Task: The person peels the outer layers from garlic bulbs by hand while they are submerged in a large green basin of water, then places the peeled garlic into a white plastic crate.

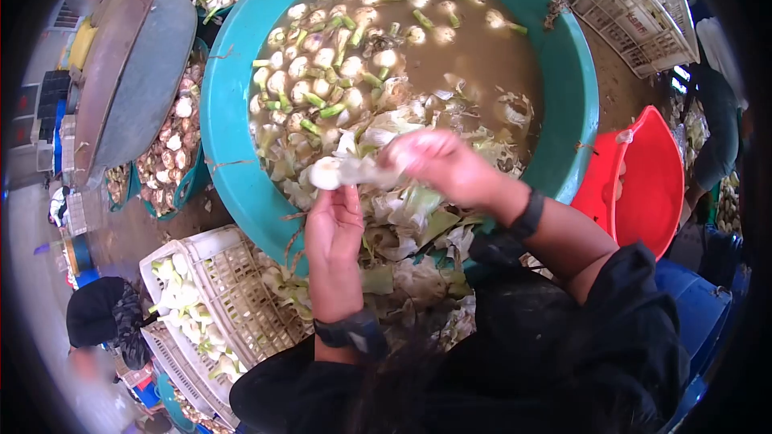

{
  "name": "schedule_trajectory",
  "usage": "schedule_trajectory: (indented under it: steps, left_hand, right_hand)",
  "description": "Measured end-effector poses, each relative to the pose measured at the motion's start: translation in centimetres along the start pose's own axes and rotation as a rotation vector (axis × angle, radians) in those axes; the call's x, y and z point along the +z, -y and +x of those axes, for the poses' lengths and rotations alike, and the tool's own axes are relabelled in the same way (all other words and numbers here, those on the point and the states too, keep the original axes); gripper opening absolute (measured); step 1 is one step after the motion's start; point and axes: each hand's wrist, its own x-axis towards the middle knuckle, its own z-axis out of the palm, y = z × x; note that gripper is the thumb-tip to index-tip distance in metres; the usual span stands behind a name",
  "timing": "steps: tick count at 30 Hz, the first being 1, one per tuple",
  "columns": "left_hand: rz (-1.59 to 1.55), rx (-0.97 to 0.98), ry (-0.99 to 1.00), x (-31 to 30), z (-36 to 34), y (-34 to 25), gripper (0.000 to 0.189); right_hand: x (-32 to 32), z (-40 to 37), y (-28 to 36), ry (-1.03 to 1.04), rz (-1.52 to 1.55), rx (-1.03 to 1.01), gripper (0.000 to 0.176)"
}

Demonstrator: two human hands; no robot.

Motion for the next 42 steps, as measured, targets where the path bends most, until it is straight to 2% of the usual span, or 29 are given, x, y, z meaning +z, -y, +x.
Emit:
schedule_trajectory:
  steps: [2,3,4,5,6,7,8,11,13,14,15,16,17,18,19,20,21,22,23,25,26,28,30,32,33,34,36,38,42]
  left_hand:
    - [-0.385,-0.330,0.160,-2.5,1.2,-0.7,0.020]
    - [-0.218,-0.234,0.082,-1.7,0.3,-1.0,0.022]
    - [-0.218,-0.235,0.083,-1.7,-0.1,-1.0,0.022]
    - [-0.136,-0.136,0.132,-1.7,-0.4,-1.1,0.023]
    - [-0.054,-0.041,0.185,-1.4,-0.5,-1.1,0.024]
    - [0.132,0.136,-0.043,0.3,-1.4,-0.7,0.027]
    - [0.132,0.121,-0.022,1.4,-1.7,-0.1,0.027]
    - [0.760,0.477,0.163,4.1,-2.9,2.0,0.037]
    - [0.841,0.539,0.187,4.7,-2.5,2.8,0.040]
    - [0.932,0.612,0.194,5.0,-2.2,2.9,0.042]
    - [0.927,0.612,0.206,4.8,-1.5,3.4,0.042]
    - [1.343,0.542,0.273,3.6,-0.5,4.3,0.055]
    - [1.755,0.452,0.340,2.3,0.6,5.5,0.068]
    - [2.164,0.348,0.402,1.3,1.6,6.6,0.080]
    - [2.177,0.237,0.542,0.8,2.3,7.6,0.086]
    - [2.187,0.119,0.680,0.2,2.9,8.5,0.091]
    - [2.188,0.126,0.678,-1.0,4.0,9.6,0.091]
    - [2.037,-0.019,0.821,-2.2,5.4,10.5,0.089]
    - [1.879,-0.158,0.954,-2.6,6.0,10.8,0.086]
    - [1.881,-0.105,0.896,-1.0,4.1,10.3,0.083]
    - [1.864,-0.060,0.834,0.2,3.2,9.8,0.080]
    - [1.725,-0.048,0.795,2.7,1.3,7.5,0.075]
    - [1.199,0.072,0.311,5.5,-0.4,4.5,0.069]
    - [0.978,0.206,-0.016,7.6,0.3,2.4,0.061]
    - [0.981,0.209,-0.038,7.7,0.7,1.8,0.061]
    - [0.851,0.116,0.012,7.7,1.2,1.1,0.062]
    - [0.670,-0.002,0.093,6.9,1.9,-0.4,0.056]
    - [0.875,0.190,-0.067,6.2,1.4,-0.3,0.044]
    - [0.783,0.171,-0.034,4.1,0.9,-0.9,0.033]
  right_hand:
    - [-1.2,0.2,2.5,-0.075,0.386,-0.235,0.016]
    - [-1.9,0.3,3.1,-0.114,0.397,-0.239,0.016]
    - [-2.8,0.4,3.6,-0.155,0.406,-0.245,0.016]
    - [-5.0,0.7,2.1,-0.114,-0.035,-0.133,0.024]
    - [-3.8,0.7,2.5,-0.069,-0.671,0.064,0.034]
    - [-2.6,1.0,1.7,-0.084,-0.682,0.061,0.034]
    - [-1.6,1.3,0.0,-0.137,-0.613,0.071,0.039]
    - [-2.1,1.9,-3.1,-0.253,-0.498,0.092,0.050]
    - [-3.6,2.6,-2.0,0.077,0.733,0.241,0.064]
    - [-5.0,1.9,-0.8,0.359,0.949,0.185,0.076]
    - [-5.9,0.4,2.9,0.599,0.783,0.026,0.083]
    - [-7.2,0.6,4.5,0.542,0.570,-0.180,0.087]
    - [-9.0,1.4,6.0,0.234,0.378,-0.128,0.088]
    - [-11.9,2.7,6.7,-0.058,0.051,-0.076,0.080]
    - [-15.9,4.4,5.6,-0.433,-0.410,0.023,0.064]
    - [-18.8,5.7,5.3,-0.672,-1.150,0.104,0.046]
    - [-21.7,6.5,3.6,-0.920,-1.578,0.249,0.044]
    - [-24.1,6.7,2.3,-1.026,-1.760,0.301,0.037]
    - [-26.5,6.6,0.3,-1.015,-1.873,0.344,0.028]
    - [-27.5,6.8,-0.7,-0.904,-1.703,0.667,0.027]
    - [-27.8,7.0,-1.2,-1.004,-1.346,0.660,0.029]
    - [-27.4,6.7,-2.7,-0.822,-1.383,0.517,0.031]
    - [-23.3,6.8,-2.8,-0.506,-1.334,0.273,0.032]
    - [-13.7,6.1,-1.7,-0.432,-0.909,0.251,0.033]
    - [-9.6,5.8,-2.2,-0.375,-0.964,0.206,0.032]
    - [-6.4,5.4,-2.5,-0.316,-1.019,0.155,0.030]
    - [-2.1,4.5,-2.8,0.014,-1.237,-0.032,0.027]
    - [0.0,4.2,-3.5,0.055,-1.233,-0.058,0.023]
    - [0.9,4.4,-4.6,0.137,-1.142,-0.032,0.019]
